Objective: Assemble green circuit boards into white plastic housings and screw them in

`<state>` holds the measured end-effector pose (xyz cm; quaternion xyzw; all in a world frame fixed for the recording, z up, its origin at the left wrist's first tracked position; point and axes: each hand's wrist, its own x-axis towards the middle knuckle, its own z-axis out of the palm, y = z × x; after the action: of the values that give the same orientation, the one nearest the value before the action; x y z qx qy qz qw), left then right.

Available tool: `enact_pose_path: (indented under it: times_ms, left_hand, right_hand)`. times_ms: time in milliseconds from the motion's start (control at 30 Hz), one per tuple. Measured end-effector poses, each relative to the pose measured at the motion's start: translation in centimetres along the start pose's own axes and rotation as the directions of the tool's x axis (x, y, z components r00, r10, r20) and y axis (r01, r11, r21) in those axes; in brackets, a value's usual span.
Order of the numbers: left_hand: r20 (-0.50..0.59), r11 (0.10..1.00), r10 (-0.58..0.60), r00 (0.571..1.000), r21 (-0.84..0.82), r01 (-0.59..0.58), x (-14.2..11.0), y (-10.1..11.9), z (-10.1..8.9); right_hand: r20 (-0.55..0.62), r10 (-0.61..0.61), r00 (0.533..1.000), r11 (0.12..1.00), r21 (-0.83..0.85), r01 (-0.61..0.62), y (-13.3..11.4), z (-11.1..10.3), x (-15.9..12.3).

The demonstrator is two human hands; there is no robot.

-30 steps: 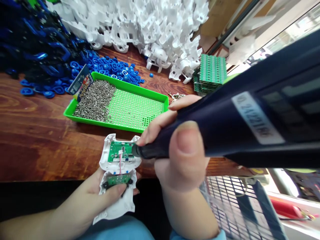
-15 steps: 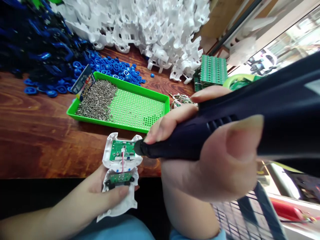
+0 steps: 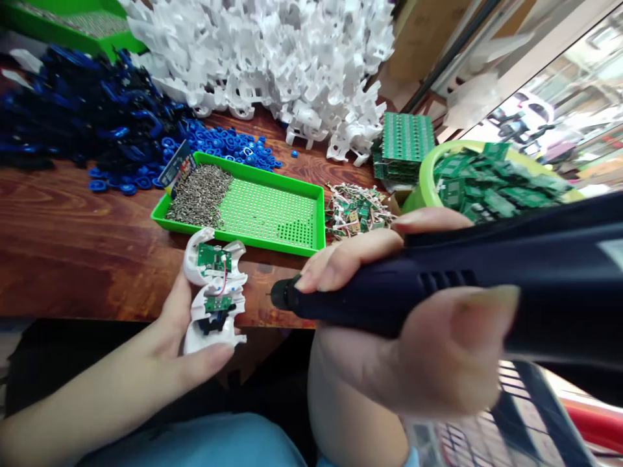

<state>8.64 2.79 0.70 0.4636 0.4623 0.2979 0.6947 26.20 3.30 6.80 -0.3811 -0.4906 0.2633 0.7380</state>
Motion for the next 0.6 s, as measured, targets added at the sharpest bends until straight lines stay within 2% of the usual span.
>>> enact_pose_path:
  times_ms: [33, 100, 167, 233, 300, 367, 433, 467, 533, 600]
  left_hand:
    - [-0.002, 0.998, 0.013, 1.000, 0.053, -0.013, -0.1, -0.2, -0.1]
    - [-0.058, 0.960, 0.057, 0.997, 0.278, -0.039, -0.1, -0.7, -0.3]
    - [-0.105, 0.827, 0.149, 0.983, 0.559, -0.065, -0.2, -1.2, -0.4]
    - [-0.089, 0.655, 0.245, 0.965, 0.750, -0.097, -0.2, -1.4, -0.5]
    - [-0.061, 0.525, 0.352, 0.934, 0.839, -0.143, -0.2, -1.4, -0.4]
    - [-0.027, 0.443, 0.461, 0.887, 0.873, -0.204, -0.4, -1.5, -0.5]
    - [0.012, 0.400, 0.515, 0.857, 0.881, -0.253, -0.6, -1.6, -0.7]
    - [0.025, 0.394, 0.512, 0.858, 0.881, -0.261, -0.7, -1.7, -0.9]
    - [0.032, 0.419, 0.462, 0.886, 0.873, -0.250, -0.8, -1.8, -1.4]
    - [0.034, 0.491, 0.388, 0.921, 0.838, -0.238, -0.9, -1.8, -1.7]
  right_hand:
    - [-0.018, -0.025, 1.000, 1.000, -0.005, 0.025, 0.0, 0.2, -0.2]
    - [-0.040, -0.057, 0.998, 0.998, 0.013, 0.057, 0.1, 0.4, -0.4]
    - [-0.080, -0.057, 0.995, 0.997, 0.041, 0.060, 0.2, 0.6, -0.5]
    - [-0.122, -0.048, 0.991, 0.998, 0.045, 0.054, 0.2, 0.6, -0.5]
    - [-0.156, -0.039, 0.987, 0.998, 0.037, 0.045, 0.0, 0.6, -0.5]
    - [-0.150, -0.060, 0.987, 0.997, 0.039, 0.067, 0.0, 0.6, -0.5]
    - [-0.145, -0.099, 0.985, 0.994, 0.040, 0.105, 0.1, 0.7, -0.4]
    - [-0.143, -0.108, 0.984, 0.993, 0.040, 0.114, 0.2, 0.9, -0.4]
    - [-0.135, -0.108, 0.985, 0.992, 0.057, 0.116, 0.3, 1.5, -0.3]
    - [-0.128, -0.078, 0.989, 0.994, 0.073, 0.088, 0.2, 2.4, -0.2]
